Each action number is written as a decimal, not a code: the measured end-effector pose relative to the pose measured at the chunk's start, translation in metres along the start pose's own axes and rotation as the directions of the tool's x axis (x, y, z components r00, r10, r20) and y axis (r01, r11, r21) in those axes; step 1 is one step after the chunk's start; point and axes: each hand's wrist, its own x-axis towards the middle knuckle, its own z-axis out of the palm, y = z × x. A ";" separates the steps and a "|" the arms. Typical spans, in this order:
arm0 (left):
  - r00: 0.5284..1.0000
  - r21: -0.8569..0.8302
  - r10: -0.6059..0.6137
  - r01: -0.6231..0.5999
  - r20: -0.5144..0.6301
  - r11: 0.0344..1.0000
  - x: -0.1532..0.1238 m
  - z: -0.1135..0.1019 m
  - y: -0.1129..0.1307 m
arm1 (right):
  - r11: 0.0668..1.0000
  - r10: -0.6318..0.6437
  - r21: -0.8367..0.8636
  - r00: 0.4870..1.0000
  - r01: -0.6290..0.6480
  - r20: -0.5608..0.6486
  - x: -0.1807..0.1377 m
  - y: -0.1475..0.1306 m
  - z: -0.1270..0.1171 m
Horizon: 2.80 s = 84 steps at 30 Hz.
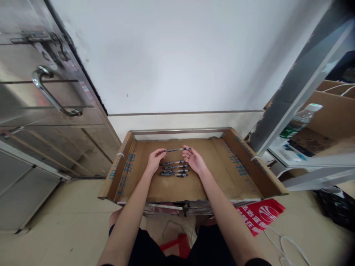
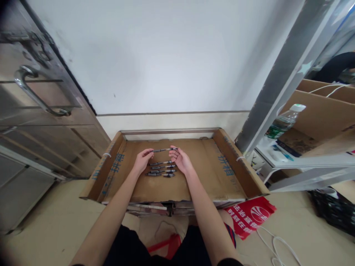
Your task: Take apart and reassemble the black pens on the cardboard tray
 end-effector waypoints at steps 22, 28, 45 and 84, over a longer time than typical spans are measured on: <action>0.977 -0.103 -0.103 0.123 0.187 0.987 0.014 -0.006 0.004 | 0.995 -0.058 -0.088 0.996 0.052 -0.070 0.011 0.004 -0.005; 0.994 0.193 0.046 -0.064 0.097 0.979 0.010 -0.001 0.008 | 0.718 -0.334 -0.672 0.936 0.180 -0.107 0.016 0.006 -0.012; 0.931 0.796 0.286 -0.348 0.229 0.495 -0.003 -0.010 0.010 | 0.130 -0.383 -0.949 0.897 0.286 0.218 -0.001 0.006 -0.011; 0.892 0.868 0.051 -0.449 0.449 0.212 -0.031 0.008 0.012 | -0.369 -0.224 -0.918 0.945 0.144 0.238 -0.032 0.037 0.017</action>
